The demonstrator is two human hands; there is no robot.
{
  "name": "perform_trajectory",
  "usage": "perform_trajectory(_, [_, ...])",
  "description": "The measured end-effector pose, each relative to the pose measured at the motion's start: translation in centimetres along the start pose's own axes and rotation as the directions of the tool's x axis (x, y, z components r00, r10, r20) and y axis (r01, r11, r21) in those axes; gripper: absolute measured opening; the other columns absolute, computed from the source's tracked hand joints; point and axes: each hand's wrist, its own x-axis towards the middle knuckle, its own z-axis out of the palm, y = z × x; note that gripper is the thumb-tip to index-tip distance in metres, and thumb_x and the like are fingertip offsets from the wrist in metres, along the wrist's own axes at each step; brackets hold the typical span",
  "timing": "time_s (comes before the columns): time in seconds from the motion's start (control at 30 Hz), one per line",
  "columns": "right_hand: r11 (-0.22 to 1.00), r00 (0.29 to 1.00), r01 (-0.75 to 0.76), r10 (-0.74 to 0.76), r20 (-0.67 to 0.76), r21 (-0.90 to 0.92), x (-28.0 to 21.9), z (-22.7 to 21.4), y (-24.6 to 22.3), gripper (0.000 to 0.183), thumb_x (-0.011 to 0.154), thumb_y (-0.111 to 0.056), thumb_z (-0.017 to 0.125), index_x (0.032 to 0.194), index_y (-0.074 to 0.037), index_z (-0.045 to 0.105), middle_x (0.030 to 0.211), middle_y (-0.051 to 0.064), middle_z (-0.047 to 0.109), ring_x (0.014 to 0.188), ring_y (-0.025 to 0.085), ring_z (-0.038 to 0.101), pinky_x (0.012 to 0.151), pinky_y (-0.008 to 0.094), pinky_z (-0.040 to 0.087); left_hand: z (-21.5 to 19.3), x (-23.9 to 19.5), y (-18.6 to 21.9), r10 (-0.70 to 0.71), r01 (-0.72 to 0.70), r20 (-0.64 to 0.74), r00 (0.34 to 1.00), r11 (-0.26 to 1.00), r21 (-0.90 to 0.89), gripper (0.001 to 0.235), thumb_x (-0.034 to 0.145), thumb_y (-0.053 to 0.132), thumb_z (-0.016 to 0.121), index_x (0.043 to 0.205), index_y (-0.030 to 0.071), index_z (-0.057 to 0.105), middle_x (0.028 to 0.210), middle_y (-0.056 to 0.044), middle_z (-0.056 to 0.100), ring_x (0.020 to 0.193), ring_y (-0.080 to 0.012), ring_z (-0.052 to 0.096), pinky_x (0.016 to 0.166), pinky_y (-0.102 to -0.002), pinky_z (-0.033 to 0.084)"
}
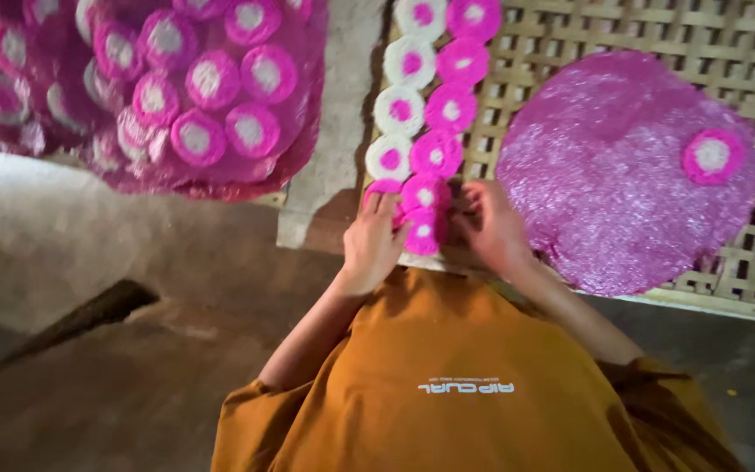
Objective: The person arranges pink and white circular decorative items on a woven bamboo tray. They pick up items from a pink sheet and place them in rows on the tray, occasionally adjusting their positions.
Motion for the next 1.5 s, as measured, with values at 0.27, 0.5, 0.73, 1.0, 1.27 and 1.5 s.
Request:
perform_trajectory(0.27, [0.821, 0.803, -0.219, -0.155, -0.576, -0.527, -0.1, -20.7, 14.1, 0.028, 0.088, -0.015, 0.088, 0.109, -0.007, 0.071, 0.112, 0.017, 0.067, 0.103, 0.035, 0.062, 0.088, 0.046, 0.053, 4.4, 5.0, 5.3, 0.188, -0.175, 0.199, 0.962, 0.981, -0.082, 0.036, 0.09, 0.023, 0.071, 0.124, 0.017, 0.063, 0.114, -0.01, 0.064, 0.097, -0.0341, 0.067, 0.075, -0.048, 0.055])
perform_trajectory(0.5, [0.589, 0.858, -0.22, -0.263, -0.442, -0.778, -2.3, -22.7, 18.9, 0.014, 0.091, -0.018, 0.086, 0.102, -0.015, 0.078, 0.109, 0.006, 0.07, 0.105, 0.032, 0.064, 0.087, 0.044, 0.055, 15.0, 9.3, 10.3, 0.51, -0.573, 0.486, 0.71, 0.819, -0.022, 0.04, 0.086, 0.017, 0.068, 0.125, 0.009, 0.06, 0.131, -0.013, 0.054, 0.121, -0.0323, 0.054, 0.069, -0.04, 0.059])
perform_trajectory(0.73, [0.932, 0.675, -0.237, 0.361, -0.643, 0.274, -0.7, -29.8, 26.2, 0.01, 0.101, -0.016, 0.072, 0.103, -0.006, 0.072, 0.1, 0.01, 0.064, 0.09, 0.022, 0.059, 0.075, 0.036, 0.046, 17.2, 9.5, 10.4, 0.474, -0.575, 0.549, 0.688, 0.818, 0.014, 0.037, 0.085, 0.017, 0.069, 0.12, 0.007, 0.063, 0.126, -0.014, 0.056, 0.113, -0.0352, 0.06, 0.086, -0.048, 0.055])
perform_trajectory(1.0, [0.413, 0.887, 0.087, 0.382, -0.259, 0.907, 7.1, -33.5, 25.8, 0.024, 0.101, -0.004, 0.063, 0.124, -0.002, 0.062, 0.127, 0.011, 0.07, 0.122, 0.025, 0.068, 0.109, 0.043, 0.058, 18.1, 20.3, 10.3, 0.412, -0.216, 0.539, 0.735, 0.895, -0.39, 0.042, 0.099, 0.037, 0.064, 0.133, 0.014, 0.061, 0.132, -0.01, 0.068, 0.124, -0.025, 0.065, 0.107, -0.04, 0.05])
perform_trajectory(1.27, [0.51, 0.943, -0.288, 0.3, 0.146, 0.811, 27.9, -16.4, 16.9, 0.031, 0.092, -0.011, 0.072, 0.122, -0.006, 0.069, 0.11, 0.006, 0.072, 0.098, 0.019, 0.07, 0.09, 0.034, 0.058, 20.4, 40.1, 2.4, 0.019, 0.48, 0.526, 0.85, 0.379, -0.791, 0.052, 0.091, 0.036, 0.074, 0.136, 0.012, 0.062, 0.124, -0.014, 0.07, 0.101, -0.0257, 0.069, 0.09, -0.046, 0.056])
perform_trajectory(1.5, [0.989, 0.965, -0.001, 0.041, -0.259, 0.151, 35.5, -10.6, 16.3, 0.038, 0.081, -0.014, 0.082, 0.115, -0.004, 0.067, 0.093, 0.008, 0.075, 0.083, 0.016, 0.071, 0.076, 0.032, 0.057, 16.9, 43.4, 1.2, 0.076, -0.083, -0.066, 0.995, 0.991, -0.105, 0.031, 0.086, 0.023, 0.07, 0.115, 0.011, 0.073, 0.107, -0.017, 0.075, 0.1, -0.0352, 0.071, 0.087, -0.049, 0.057])
